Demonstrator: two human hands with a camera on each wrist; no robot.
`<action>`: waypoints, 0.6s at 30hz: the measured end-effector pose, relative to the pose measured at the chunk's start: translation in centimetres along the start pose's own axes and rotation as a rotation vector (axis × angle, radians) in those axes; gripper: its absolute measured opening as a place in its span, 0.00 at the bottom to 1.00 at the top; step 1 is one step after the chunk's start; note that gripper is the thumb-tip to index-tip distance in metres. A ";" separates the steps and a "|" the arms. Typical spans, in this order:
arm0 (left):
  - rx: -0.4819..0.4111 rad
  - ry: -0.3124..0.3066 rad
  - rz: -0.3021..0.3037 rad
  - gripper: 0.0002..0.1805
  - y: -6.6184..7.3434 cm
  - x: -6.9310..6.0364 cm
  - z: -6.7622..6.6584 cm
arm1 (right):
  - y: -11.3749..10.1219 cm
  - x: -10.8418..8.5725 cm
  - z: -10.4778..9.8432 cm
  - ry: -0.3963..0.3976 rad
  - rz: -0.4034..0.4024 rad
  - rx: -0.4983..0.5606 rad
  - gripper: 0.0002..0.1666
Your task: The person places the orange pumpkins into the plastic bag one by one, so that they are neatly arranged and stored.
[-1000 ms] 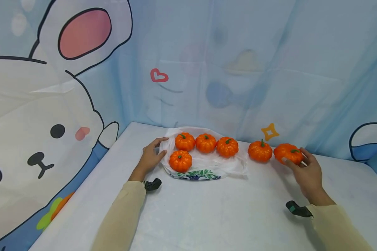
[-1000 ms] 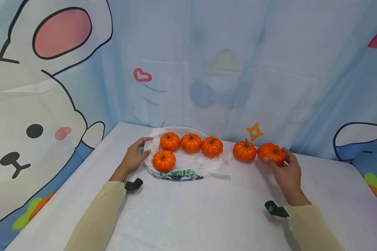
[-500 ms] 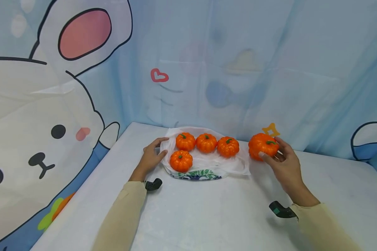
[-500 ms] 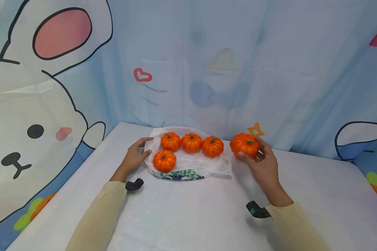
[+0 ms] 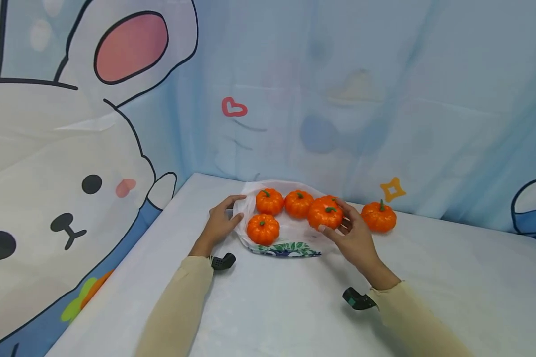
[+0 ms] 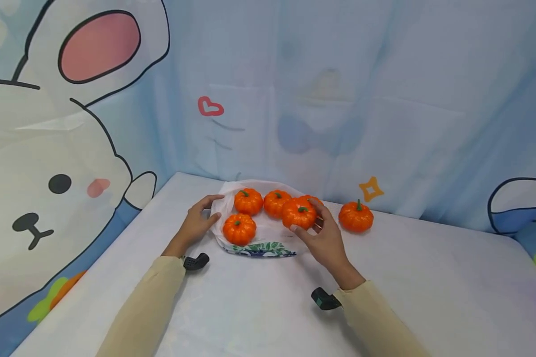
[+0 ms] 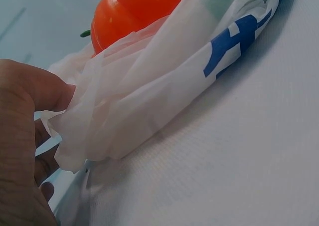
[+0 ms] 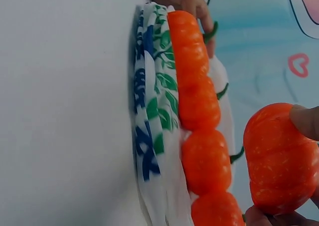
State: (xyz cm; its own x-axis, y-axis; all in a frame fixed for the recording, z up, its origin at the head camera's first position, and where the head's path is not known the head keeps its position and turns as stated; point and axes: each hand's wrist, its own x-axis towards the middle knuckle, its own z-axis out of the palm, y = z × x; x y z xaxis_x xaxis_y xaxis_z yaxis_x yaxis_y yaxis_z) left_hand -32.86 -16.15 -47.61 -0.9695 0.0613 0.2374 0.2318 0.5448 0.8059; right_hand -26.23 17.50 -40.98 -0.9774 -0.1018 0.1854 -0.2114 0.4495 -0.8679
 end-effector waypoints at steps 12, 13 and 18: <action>0.017 -0.006 -0.019 0.25 -0.3 0.1 0.1 | 1.5 1.4 3.9 -0.128 0.012 -0.010 0.49; 0.016 -0.006 -0.020 0.25 -0.3 0.1 0.1 | 1.6 1.4 4.1 -0.136 0.017 -0.011 0.49; 0.013 -0.004 -0.021 0.25 -0.4 0.2 0.2 | 1.8 1.4 5.0 -0.158 0.027 -0.029 0.48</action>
State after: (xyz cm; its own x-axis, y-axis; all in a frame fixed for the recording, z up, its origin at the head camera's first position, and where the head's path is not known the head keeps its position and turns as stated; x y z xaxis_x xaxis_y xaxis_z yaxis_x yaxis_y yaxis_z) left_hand -33.20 -16.18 -47.98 -0.9745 0.0534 0.2181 0.2103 0.5572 0.8033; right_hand -27.94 13.71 -44.65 -0.9703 -0.2266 0.0851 -0.1871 0.4792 -0.8575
